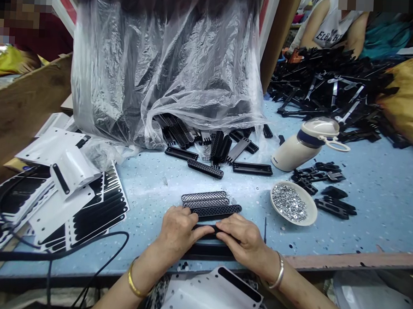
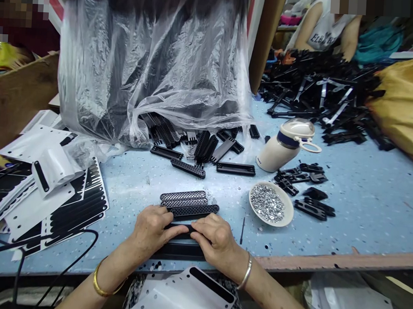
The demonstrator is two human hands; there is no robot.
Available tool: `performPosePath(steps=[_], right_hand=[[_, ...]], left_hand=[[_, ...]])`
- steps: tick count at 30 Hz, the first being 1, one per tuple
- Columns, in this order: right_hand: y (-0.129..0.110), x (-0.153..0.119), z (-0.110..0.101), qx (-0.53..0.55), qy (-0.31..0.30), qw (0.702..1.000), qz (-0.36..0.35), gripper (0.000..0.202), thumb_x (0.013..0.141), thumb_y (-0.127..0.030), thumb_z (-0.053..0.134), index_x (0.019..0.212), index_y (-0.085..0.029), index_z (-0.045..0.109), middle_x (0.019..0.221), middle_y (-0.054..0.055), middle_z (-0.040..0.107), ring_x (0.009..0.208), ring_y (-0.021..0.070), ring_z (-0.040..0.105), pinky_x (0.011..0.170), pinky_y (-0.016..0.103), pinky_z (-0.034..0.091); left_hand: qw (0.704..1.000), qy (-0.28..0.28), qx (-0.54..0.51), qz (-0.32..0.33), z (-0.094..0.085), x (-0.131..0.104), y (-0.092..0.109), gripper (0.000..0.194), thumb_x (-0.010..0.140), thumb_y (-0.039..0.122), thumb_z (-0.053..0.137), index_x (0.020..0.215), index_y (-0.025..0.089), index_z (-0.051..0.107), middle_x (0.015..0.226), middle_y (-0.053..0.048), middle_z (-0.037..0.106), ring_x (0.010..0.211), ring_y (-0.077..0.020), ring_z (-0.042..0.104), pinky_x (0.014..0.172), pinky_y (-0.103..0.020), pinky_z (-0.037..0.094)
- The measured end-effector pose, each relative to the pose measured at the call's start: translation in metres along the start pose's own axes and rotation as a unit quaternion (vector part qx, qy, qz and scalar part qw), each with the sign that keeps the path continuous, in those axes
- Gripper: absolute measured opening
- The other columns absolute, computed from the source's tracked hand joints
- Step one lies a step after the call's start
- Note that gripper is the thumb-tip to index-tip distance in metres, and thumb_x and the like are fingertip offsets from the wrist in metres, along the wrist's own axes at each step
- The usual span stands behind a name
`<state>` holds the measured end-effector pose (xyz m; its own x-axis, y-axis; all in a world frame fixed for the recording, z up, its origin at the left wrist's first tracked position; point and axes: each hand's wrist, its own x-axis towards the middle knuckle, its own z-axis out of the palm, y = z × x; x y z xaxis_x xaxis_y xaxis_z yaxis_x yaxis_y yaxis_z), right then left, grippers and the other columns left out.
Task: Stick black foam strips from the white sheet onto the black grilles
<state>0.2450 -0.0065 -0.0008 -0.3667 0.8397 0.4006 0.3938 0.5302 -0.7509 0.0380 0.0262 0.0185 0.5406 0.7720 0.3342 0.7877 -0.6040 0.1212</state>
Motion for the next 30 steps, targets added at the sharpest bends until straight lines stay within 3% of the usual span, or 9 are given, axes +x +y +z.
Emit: performPosePath(steps=[16,22,27,30], right_hand=[[0.0,-0.004,0.002,-0.006,0.066,0.998,0.007,0.025,0.085,-0.023,0.064,0.11,-0.019,0.067,0.09,0.008,0.074,0.078,0.0199,0.069,0.069,0.036,0.059],[-0.001,-0.014,-0.016,-0.024,0.065,0.994,0.087,0.02,0.085,-0.024,0.062,0.104,-0.02,0.069,0.087,0.006,0.073,0.075,0.0182,0.07,0.067,0.032,0.06],[-0.005,-0.012,-0.016,-0.038,0.086,0.992,0.08,0.017,0.088,-0.019,0.053,0.094,-0.019,0.07,0.078,0.006,0.071,0.069,0.0171,0.067,0.06,0.03,0.058],[-0.008,-0.006,-0.015,-0.041,0.08,0.994,0.065,0.018,0.087,-0.019,0.053,0.094,-0.018,0.069,0.077,0.006,0.07,0.067,0.0169,0.066,0.059,0.03,0.056]], left_hand=[[1.0,-0.003,-0.013,0.014,0.003,-0.005,0.004,0.047,0.094,0.038,0.046,0.056,0.016,0.062,0.052,-0.006,0.056,0.052,-0.0194,0.052,0.053,-0.031,0.034],[1.0,0.004,-0.022,0.002,0.002,-0.008,0.004,0.046,0.095,0.034,0.043,0.057,0.016,0.062,0.053,-0.006,0.055,0.052,-0.0172,0.051,0.055,-0.031,0.036],[0.998,-0.003,-0.053,-0.017,-0.007,-0.01,0.004,0.042,0.095,0.032,0.043,0.061,0.016,0.06,0.057,-0.005,0.057,0.056,-0.0172,0.052,0.06,-0.033,0.039],[0.996,0.003,-0.089,-0.004,-0.014,-0.013,0.0,0.038,0.091,0.04,0.05,0.063,0.016,0.06,0.059,-0.005,0.059,0.058,-0.0177,0.053,0.06,-0.033,0.04]])
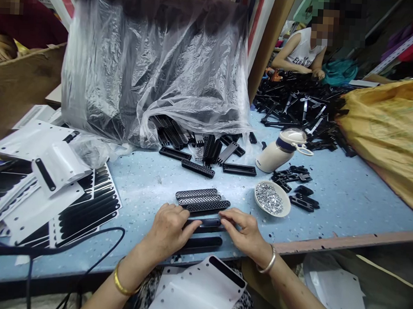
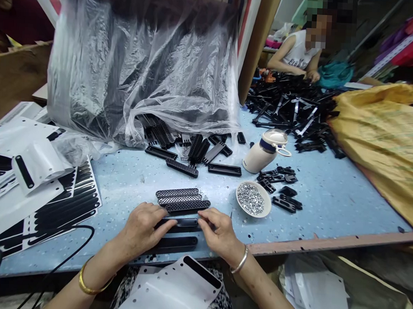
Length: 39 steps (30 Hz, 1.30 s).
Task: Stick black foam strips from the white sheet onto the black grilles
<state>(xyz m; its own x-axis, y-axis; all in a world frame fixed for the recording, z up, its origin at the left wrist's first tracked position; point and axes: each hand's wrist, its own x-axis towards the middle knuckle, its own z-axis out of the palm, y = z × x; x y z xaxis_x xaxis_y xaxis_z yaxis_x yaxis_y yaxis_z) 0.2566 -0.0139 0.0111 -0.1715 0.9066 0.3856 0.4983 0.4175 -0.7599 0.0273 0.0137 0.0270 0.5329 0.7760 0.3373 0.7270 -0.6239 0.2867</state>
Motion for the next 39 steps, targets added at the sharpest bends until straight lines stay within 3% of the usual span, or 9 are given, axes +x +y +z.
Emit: performPosePath(steps=[3,8,12,16,19,26,29,35,39], right_hand=[[-0.001,-0.002,-0.009,-0.048,0.007,0.999,-0.011,0.017,0.088,-0.019,0.051,0.089,-0.018,0.068,0.068,0.004,0.066,0.058,0.0146,0.062,0.052,0.027,0.051],[0.014,-0.022,-0.037,-0.256,0.054,0.965,0.018,0.026,0.089,-0.032,0.056,0.07,-0.017,0.062,0.056,0.002,0.054,0.048,0.0132,0.051,0.048,0.027,0.04],[0.03,-0.034,-0.044,-0.333,0.014,0.942,0.042,0.035,0.089,-0.043,0.054,0.065,-0.018,0.058,0.058,0.003,0.052,0.052,0.0159,0.051,0.048,0.028,0.038],[0.036,-0.038,-0.037,-0.307,-0.028,0.951,0.017,0.032,0.094,-0.022,0.042,0.067,-0.018,0.06,0.062,0.004,0.052,0.057,0.0162,0.051,0.053,0.028,0.041],[0.031,-0.036,-0.034,-0.311,-0.005,0.95,-0.011,0.035,0.092,-0.016,0.039,0.061,-0.019,0.054,0.061,0.004,0.05,0.058,0.017,0.049,0.054,0.029,0.04],[0.004,-0.027,-0.04,-0.134,0.039,0.989,0.047,0.017,0.093,-0.023,0.045,0.08,-0.02,0.056,0.06,0.0,0.055,0.05,0.0135,0.052,0.049,0.027,0.043],[0.0,-0.026,-0.04,-0.078,0.041,0.995,0.049,0.015,0.09,-0.03,0.054,0.096,-0.019,0.062,0.062,0.0,0.059,0.05,0.0142,0.055,0.047,0.026,0.046],[-0.006,-0.016,-0.039,-0.017,-0.021,0.998,0.058,0.023,0.091,-0.029,0.052,0.074,-0.021,0.065,0.062,0.002,0.061,0.054,0.0158,0.058,0.049,0.027,0.047],[-0.009,-0.008,-0.035,0.0,-0.051,0.998,0.041,0.02,0.091,-0.023,0.05,0.083,-0.02,0.068,0.06,0.001,0.058,0.051,0.0144,0.055,0.047,0.027,0.044]], left_hand=[[0.999,-0.007,-0.032,0.01,-0.004,-0.004,-0.002,0.031,0.085,0.042,0.058,0.07,0.016,0.062,0.063,-0.006,0.062,0.062,-0.0206,0.056,0.061,-0.036,0.042],[0.997,-0.02,-0.054,0.051,-0.004,-0.001,0.007,0.015,0.083,0.027,0.058,0.074,0.015,0.06,0.065,-0.006,0.061,0.063,-0.0214,0.056,0.06,-0.037,0.043],[0.996,-0.032,-0.029,0.079,0.0,0.009,0.019,0.011,0.082,0.018,0.054,0.072,0.015,0.058,0.066,-0.006,0.06,0.062,-0.0196,0.053,0.06,-0.036,0.042],[0.996,-0.031,-0.004,0.087,0.009,0.01,0.023,0.017,0.081,0.01,0.047,0.067,0.016,0.056,0.062,-0.005,0.059,0.058,-0.0188,0.052,0.058,-0.035,0.043],[0.997,-0.025,-0.024,0.067,0.01,0.009,0.024,0.016,0.082,0.012,0.046,0.073,0.015,0.059,0.065,-0.006,0.061,0.06,-0.0191,0.055,0.059,-0.036,0.045],[0.985,0.137,-0.096,0.039,-0.03,-0.004,0.042,0.017,0.086,0.007,0.053,0.1,0.014,0.06,0.081,-0.008,0.069,0.072,-0.018,0.062,0.062,-0.032,0.045],[0.98,0.181,-0.084,-0.01,-0.042,-0.02,0.039,0.017,0.083,0.005,0.058,0.096,0.016,0.06,0.076,-0.004,0.069,0.066,-0.0153,0.061,0.061,-0.029,0.045],[0.965,0.229,-0.036,-0.124,-0.042,-0.033,0.022,0.01,0.084,0.009,0.059,0.086,0.017,0.062,0.072,-0.003,0.067,0.065,-0.0148,0.061,0.063,-0.029,0.048],[0.967,0.211,-0.122,-0.073,-0.031,-0.017,0.03,0.015,0.083,0.006,0.057,0.092,0.016,0.063,0.079,-0.005,0.069,0.072,-0.0167,0.064,0.066,-0.031,0.05]])
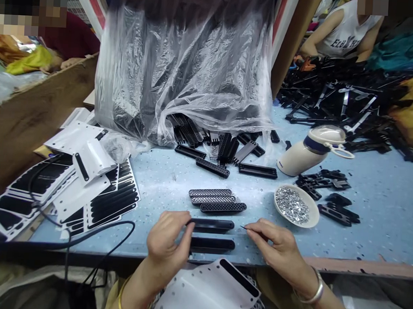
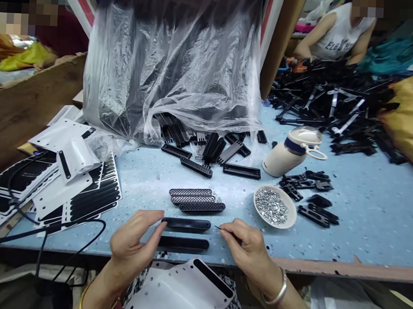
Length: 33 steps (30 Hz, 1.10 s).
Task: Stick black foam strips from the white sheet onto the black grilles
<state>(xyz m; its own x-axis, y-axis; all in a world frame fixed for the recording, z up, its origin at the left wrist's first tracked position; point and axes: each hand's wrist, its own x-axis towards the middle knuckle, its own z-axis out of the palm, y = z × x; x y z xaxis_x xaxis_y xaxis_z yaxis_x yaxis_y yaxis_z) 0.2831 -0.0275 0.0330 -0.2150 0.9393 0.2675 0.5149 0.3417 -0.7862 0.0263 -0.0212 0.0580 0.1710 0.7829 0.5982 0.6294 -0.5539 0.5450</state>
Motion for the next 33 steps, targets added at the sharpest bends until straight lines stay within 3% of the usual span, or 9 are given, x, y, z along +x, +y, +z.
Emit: performPosePath(steps=[3,6,10,15,22,29,33], right_hand=[[-0.001,0.004,0.004,-0.005,-0.01,1.0,-0.014,0.02,0.089,-0.018,0.049,0.083,-0.017,0.067,0.063,0.003,0.057,0.056,0.015,0.056,0.051,0.028,0.044],[-0.001,0.008,0.008,-0.01,-0.022,1.0,-0.017,0.02,0.088,-0.014,0.048,0.08,-0.016,0.067,0.064,0.003,0.054,0.059,0.0148,0.054,0.053,0.028,0.043],[0.002,0.012,0.014,-0.024,-0.023,0.999,-0.036,0.02,0.086,-0.011,0.048,0.077,-0.016,0.065,0.064,0.002,0.052,0.06,0.0144,0.052,0.054,0.028,0.042],[0.006,0.015,0.017,-0.031,-0.042,0.998,-0.045,0.021,0.086,-0.01,0.048,0.076,-0.016,0.065,0.065,0.002,0.052,0.061,0.0139,0.051,0.055,0.027,0.041],[0.006,0.019,0.016,-0.028,-0.077,0.996,-0.045,0.022,0.086,-0.011,0.046,0.074,-0.014,0.064,0.065,0.003,0.051,0.062,0.0144,0.051,0.056,0.027,0.04],[0.009,0.031,0.014,0.032,-0.147,0.988,0.022,0.019,0.084,-0.014,0.051,0.067,-0.016,0.059,0.064,0.001,0.053,0.059,0.0117,0.051,0.057,0.024,0.041],[0.006,0.032,0.015,0.038,-0.143,0.988,0.03,0.021,0.085,-0.016,0.05,0.065,-0.016,0.057,0.063,0.0,0.052,0.058,0.0117,0.05,0.056,0.025,0.041]], left_hand=[[0.996,-0.052,-0.053,0.052,0.022,0.004,0.008,0.018,0.082,0.004,0.055,0.094,0.015,0.062,0.084,-0.008,0.069,0.077,-0.019,0.064,0.067,-0.035,0.051],[0.99,-0.1,-0.041,0.085,0.042,0.006,0.011,0.019,0.083,0.005,0.05,0.095,0.013,0.062,0.086,-0.011,0.067,0.079,-0.0211,0.062,0.066,-0.037,0.051],[0.984,-0.138,-0.011,0.11,0.056,0.006,0.01,0.019,0.085,0.004,0.044,0.094,0.011,0.06,0.081,-0.011,0.065,0.076,-0.0215,0.06,0.063,-0.038,0.051],[0.979,-0.17,0.018,0.108,0.06,0.005,0.005,0.017,0.088,0.007,0.043,0.094,0.01,0.058,0.08,-0.012,0.064,0.079,-0.0232,0.06,0.065,-0.04,0.051],[0.974,-0.207,-0.023,0.089,0.061,0.003,0.001,0.019,0.088,0.006,0.041,0.092,0.011,0.058,0.078,-0.009,0.062,0.076,-0.0212,0.058,0.066,-0.038,0.05],[0.964,-0.255,-0.064,0.04,0.064,0.003,-0.002,0.018,0.087,0.007,0.04,0.087,0.014,0.057,0.077,-0.007,0.059,0.072,-0.0191,0.054,0.064,-0.035,0.05],[0.963,-0.258,-0.074,0.027,0.064,0.003,-0.003,0.019,0.086,0.006,0.041,0.088,0.013,0.058,0.077,-0.008,0.059,0.072,-0.0193,0.055,0.064,-0.035,0.05]])
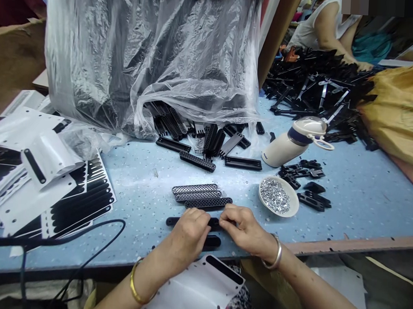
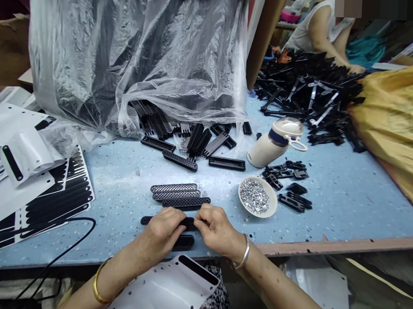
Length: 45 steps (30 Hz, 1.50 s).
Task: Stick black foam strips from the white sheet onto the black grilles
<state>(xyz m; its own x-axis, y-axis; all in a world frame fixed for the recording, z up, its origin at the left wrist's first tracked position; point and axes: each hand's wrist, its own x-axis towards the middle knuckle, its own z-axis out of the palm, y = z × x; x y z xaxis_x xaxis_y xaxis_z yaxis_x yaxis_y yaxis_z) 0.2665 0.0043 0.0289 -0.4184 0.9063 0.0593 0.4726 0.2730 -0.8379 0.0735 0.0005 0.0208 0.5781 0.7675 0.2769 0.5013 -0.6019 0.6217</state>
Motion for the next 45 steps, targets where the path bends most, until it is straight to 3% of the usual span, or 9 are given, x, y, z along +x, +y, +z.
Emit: performPosePath(steps=[6,13,17,22,26,30,35,39,45], right_hand=[[-0.007,-0.006,0.003,0.006,0.032,0.999,-0.008,0.024,0.088,-0.018,0.049,0.067,-0.017,0.059,0.061,0.0,0.054,0.058,0.0119,0.052,0.055,0.024,0.043],[0.023,-0.037,0.004,-0.162,0.178,0.97,-0.046,0.029,0.092,-0.012,0.038,0.108,-0.016,0.062,0.069,0.004,0.059,0.06,0.0164,0.056,0.057,0.03,0.049],[0.028,-0.046,-0.003,-0.186,0.167,0.967,-0.039,0.028,0.089,-0.007,0.037,0.091,-0.016,0.064,0.07,0.006,0.059,0.066,0.0183,0.056,0.06,0.032,0.049],[0.006,-0.039,-0.006,-0.215,0.187,0.957,-0.051,0.016,0.085,-0.014,0.05,0.084,-0.016,0.066,0.083,0.011,0.064,0.079,0.0225,0.059,0.071,0.039,0.05],[-0.012,-0.02,0.006,-0.105,0.139,0.985,-0.016,0.018,0.087,-0.021,0.052,0.074,-0.016,0.064,0.063,0.003,0.057,0.056,0.0139,0.053,0.054,0.028,0.045],[-0.012,0.0,0.021,0.0,0.106,0.992,0.065,0.02,0.078,-0.023,0.056,0.059,-0.017,0.056,0.055,-0.001,0.053,0.047,0.0092,0.046,0.043,0.021,0.038],[-0.003,0.004,0.025,0.088,0.091,0.983,0.131,0.02,0.073,-0.027,0.056,0.056,-0.017,0.055,0.049,-0.003,0.05,0.045,0.0088,0.043,0.042,0.021,0.036],[-0.005,0.004,0.023,0.098,0.093,0.982,0.13,0.022,0.074,-0.027,0.054,0.054,-0.017,0.055,0.049,-0.003,0.05,0.046,0.0092,0.044,0.044,0.022,0.036],[-0.014,0.009,0.028,0.1,0.107,0.976,0.159,0.023,0.069,-0.03,0.06,0.052,-0.018,0.053,0.043,-0.004,0.048,0.041,0.0084,0.041,0.038,0.021,0.034]], left_hand=[[0.999,0.033,-0.025,0.01,0.004,-0.001,-0.005,0.02,0.085,0.007,0.042,0.086,0.015,0.061,0.073,-0.006,0.062,0.071,-0.0179,0.059,0.065,-0.034,0.051],[0.999,0.045,-0.027,0.006,0.003,0.0,-0.005,0.02,0.086,0.009,0.044,0.082,0.015,0.062,0.07,-0.005,0.063,0.07,-0.0172,0.062,0.064,-0.033,0.053],[0.999,0.041,-0.018,-0.008,0.004,0.0,-0.004,0.019,0.085,0.009,0.044,0.077,0.015,0.061,0.068,-0.005,0.063,0.067,-0.018,0.061,0.061,-0.035,0.053],[0.999,0.035,-0.014,-0.008,0.004,-0.002,-0.005,0.018,0.083,0.009,0.046,0.074,0.015,0.06,0.069,-0.006,0.064,0.066,-0.0179,0.061,0.06,-0.034,0.053],[0.999,0.049,-0.014,-0.003,0.008,-0.002,-0.008,0.017,0.083,0.01,0.046,0.079,0.014,0.062,0.072,-0.007,0.065,0.069,-0.0196,0.063,0.063,-0.037,0.055],[0.998,0.052,-0.023,0.005,0.005,-0.002,-0.007,0.017,0.084,0.009,0.046,0.085,0.014,0.062,0.074,-0.007,0.065,0.069,-0.0188,0.063,0.063,-0.036,0.055],[0.987,0.138,0.038,0.073,-0.033,-0.024,-0.004,0.023,0.085,0.004,0.048,0.102,0.012,0.061,0.087,-0.01,0.068,0.079,-0.0197,0.062,0.067,-0.036,0.053],[0.971,0.162,0.167,0.049,-0.057,-0.05,-0.017,0.015,0.084,0.008,0.055,0.092,0.015,0.066,0.078,-0.009,0.065,0.068,-0.0197,0.056,0.059,-0.036,0.046],[0.986,0.143,0.077,0.047,-0.045,-0.058,-0.044,0.02,0.088,0.01,0.05,0.095,0.018,0.068,0.083,-0.007,0.067,0.07,-0.0163,0.059,0.061,-0.031,0.049]])
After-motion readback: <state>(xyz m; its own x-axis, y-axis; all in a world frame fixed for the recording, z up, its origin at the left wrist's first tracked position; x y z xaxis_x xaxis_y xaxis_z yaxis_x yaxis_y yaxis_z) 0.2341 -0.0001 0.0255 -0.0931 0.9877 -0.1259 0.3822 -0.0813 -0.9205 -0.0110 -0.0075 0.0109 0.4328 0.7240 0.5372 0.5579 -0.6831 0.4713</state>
